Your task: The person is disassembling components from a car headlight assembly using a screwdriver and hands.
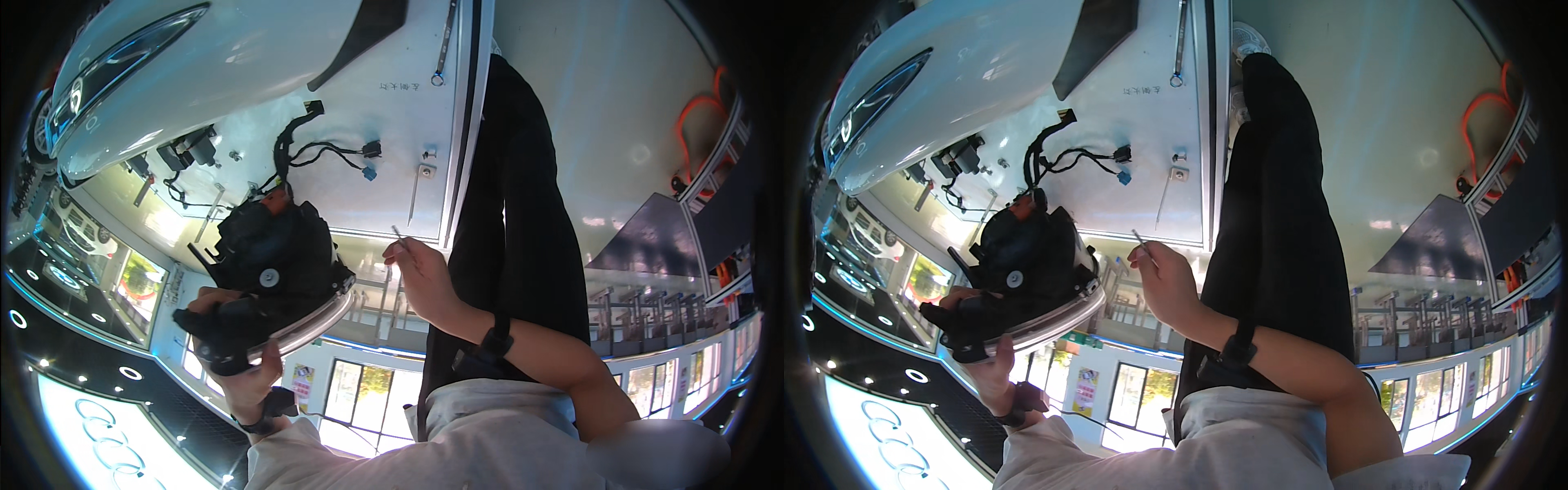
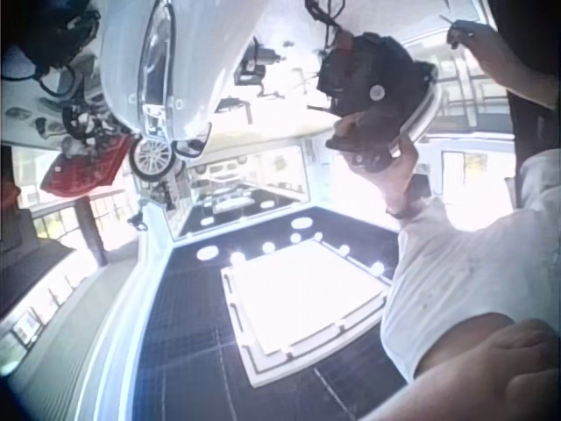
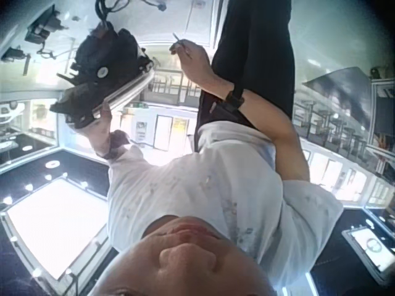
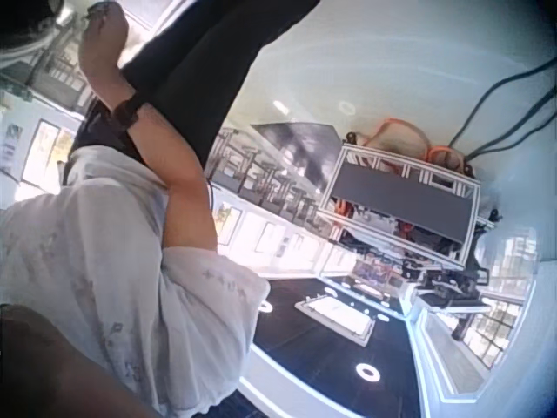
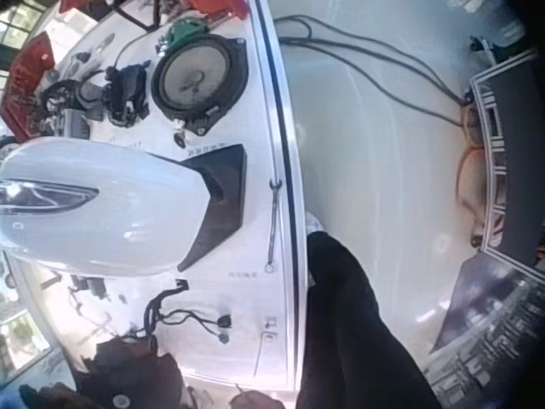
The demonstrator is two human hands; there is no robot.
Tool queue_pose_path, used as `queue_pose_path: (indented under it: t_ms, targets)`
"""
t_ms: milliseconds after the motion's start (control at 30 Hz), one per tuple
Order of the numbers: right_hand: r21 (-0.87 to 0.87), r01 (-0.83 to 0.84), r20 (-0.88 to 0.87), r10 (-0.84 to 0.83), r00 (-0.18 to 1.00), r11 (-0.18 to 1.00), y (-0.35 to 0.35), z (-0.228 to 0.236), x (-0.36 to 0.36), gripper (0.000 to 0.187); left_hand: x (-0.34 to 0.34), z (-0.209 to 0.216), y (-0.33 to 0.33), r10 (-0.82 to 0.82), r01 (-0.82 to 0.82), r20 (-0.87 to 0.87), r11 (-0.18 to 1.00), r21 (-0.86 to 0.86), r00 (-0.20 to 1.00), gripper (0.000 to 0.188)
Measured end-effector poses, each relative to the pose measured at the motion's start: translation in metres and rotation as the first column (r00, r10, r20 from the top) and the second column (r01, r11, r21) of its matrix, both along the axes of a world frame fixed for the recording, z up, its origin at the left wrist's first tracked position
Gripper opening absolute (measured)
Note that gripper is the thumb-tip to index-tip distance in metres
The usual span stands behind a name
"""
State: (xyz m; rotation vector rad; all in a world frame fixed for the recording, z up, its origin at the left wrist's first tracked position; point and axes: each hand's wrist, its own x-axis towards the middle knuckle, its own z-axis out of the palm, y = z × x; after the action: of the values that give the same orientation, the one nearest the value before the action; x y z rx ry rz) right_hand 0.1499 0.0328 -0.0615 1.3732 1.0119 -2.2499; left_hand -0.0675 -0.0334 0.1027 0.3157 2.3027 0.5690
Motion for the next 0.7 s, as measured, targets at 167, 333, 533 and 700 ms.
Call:
queue_pose_path:
  t_ms: [167,333,533,700]
  targets:
    - [0.000,-0.285,-0.018,0.285,0.958,0.958,-0.052,-0.030,0.000,0.023,-0.003,0.010,-0.008,-0.073,0.072,-0.017,0.997,-0.038,0.997,0.062]
    - [0.433,-0.286,0.086,0.277,0.957,0.855,-0.092,-0.090,-0.015,0.017,0.005,0.020,-0.014,-0.100,0.096,-0.054,0.993,-0.074,0.993,0.066]
    - [0.595,-0.223,0.073,0.224,0.972,0.772,-0.073,-0.125,-0.027,0.045,0.007,0.027,-0.015,-0.048,0.036,-0.108,0.993,-0.114,0.993,0.079]
    - [0.490,-0.327,0.079,0.332,0.940,0.808,-0.066,-0.134,-0.044,0.044,0.019,0.031,-0.015,-0.045,0.023,-0.133,0.986,-0.164,0.990,0.073]
